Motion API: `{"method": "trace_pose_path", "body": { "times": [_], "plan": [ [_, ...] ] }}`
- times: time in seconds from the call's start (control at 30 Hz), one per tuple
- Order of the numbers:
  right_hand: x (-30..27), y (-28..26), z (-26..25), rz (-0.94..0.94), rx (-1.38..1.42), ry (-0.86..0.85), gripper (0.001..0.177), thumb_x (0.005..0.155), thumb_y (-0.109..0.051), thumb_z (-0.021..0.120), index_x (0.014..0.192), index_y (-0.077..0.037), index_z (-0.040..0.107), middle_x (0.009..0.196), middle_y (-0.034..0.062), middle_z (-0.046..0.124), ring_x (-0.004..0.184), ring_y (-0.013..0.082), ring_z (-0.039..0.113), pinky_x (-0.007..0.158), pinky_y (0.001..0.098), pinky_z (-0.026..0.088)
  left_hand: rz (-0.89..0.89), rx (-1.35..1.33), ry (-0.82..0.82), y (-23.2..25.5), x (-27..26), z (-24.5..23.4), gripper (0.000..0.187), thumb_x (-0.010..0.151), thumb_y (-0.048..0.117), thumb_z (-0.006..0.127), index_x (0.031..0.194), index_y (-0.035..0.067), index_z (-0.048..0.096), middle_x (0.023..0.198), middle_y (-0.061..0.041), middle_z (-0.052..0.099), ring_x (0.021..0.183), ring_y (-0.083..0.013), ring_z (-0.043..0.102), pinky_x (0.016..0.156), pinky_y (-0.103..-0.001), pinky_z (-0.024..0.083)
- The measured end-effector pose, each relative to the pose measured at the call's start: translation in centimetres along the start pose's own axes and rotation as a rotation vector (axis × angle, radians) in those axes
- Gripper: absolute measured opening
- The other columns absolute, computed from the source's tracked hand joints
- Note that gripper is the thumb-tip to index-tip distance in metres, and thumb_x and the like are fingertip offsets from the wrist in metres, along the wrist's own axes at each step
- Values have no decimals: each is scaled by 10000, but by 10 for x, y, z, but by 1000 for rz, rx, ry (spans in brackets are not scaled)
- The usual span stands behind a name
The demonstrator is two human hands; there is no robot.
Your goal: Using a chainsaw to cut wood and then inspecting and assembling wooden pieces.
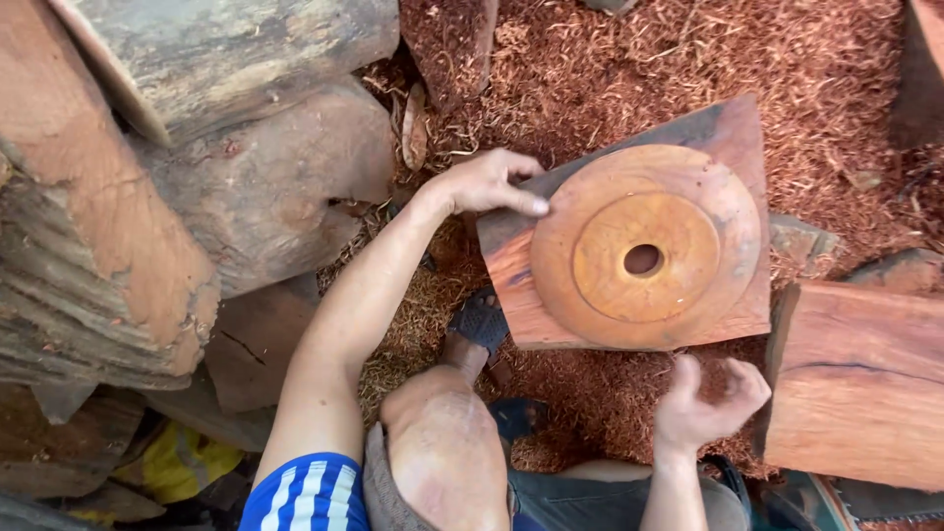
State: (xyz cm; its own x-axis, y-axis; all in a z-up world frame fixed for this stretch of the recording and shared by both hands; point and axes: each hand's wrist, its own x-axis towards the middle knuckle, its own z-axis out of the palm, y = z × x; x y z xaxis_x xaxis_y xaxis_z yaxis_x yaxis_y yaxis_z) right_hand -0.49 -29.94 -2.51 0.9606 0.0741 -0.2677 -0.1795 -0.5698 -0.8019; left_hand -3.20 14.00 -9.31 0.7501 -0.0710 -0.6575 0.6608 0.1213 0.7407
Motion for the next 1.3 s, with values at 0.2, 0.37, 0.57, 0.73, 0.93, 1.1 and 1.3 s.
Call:
{"method": "trace_pose_path", "body": {
  "times": [0.2,0.37,0.57,0.73,0.93,1.1,1.3],
  "plan": [
    [0,-112,80,-698,-588,-360,1155,671,-507,938,1518,-53,299,1608,258,277,1537,443,168,1239,665,116,93,-155,-151,4,-9,24,747,679,241,941,1301,-30,627,1233,-127,743,1118,-201,699,1018,-365,552],
    [7,-144,94,-576,-653,-347,1207,620,-467,945,1535,-28,291,1554,286,313,1499,525,184,1208,688,129,154,-261,-87,15,-38,38,701,761,224,911,1332,-50,610,1244,-108,729,1126,-166,671,1022,-347,539],
    [15,-145,-21,-618,-260,-197,1182,584,-388,921,1517,-45,282,1440,226,392,1407,413,362,1206,584,294,94,351,94,173,-119,57,521,803,304,857,1161,-19,661,941,-153,734,869,-233,675,766,-382,578],
    [21,-108,-138,-813,-184,230,897,755,-76,805,1523,-220,364,1569,242,356,1437,438,459,1155,573,494,940,1272,172,200,-147,108,379,907,181,648,1197,-63,634,1033,-198,696,908,-291,692,761,-382,571],
    [-19,-77,-193,-306,228,205,999,729,-249,766,1622,-98,346,1542,232,374,1339,239,496,1141,420,455,1107,1576,-20,83,-102,140,308,908,211,595,1150,29,649,1203,-212,688,937,-210,638,676,-285,494],
    [-21,-113,-136,-339,2,-96,1017,580,-311,833,1491,-71,449,1468,227,415,1292,321,501,1093,484,447,1095,1494,85,34,-90,161,361,887,220,570,1199,58,651,1308,-139,655,1122,-248,604,875,-364,494],
    [11,-139,-31,-654,-384,-348,853,549,-337,900,1321,-173,577,1369,273,478,1327,466,439,1182,624,265,1029,1059,217,30,-84,144,366,788,210,654,1133,87,651,1275,-105,638,1244,-281,591,1065,-446,461]
  ]
}}
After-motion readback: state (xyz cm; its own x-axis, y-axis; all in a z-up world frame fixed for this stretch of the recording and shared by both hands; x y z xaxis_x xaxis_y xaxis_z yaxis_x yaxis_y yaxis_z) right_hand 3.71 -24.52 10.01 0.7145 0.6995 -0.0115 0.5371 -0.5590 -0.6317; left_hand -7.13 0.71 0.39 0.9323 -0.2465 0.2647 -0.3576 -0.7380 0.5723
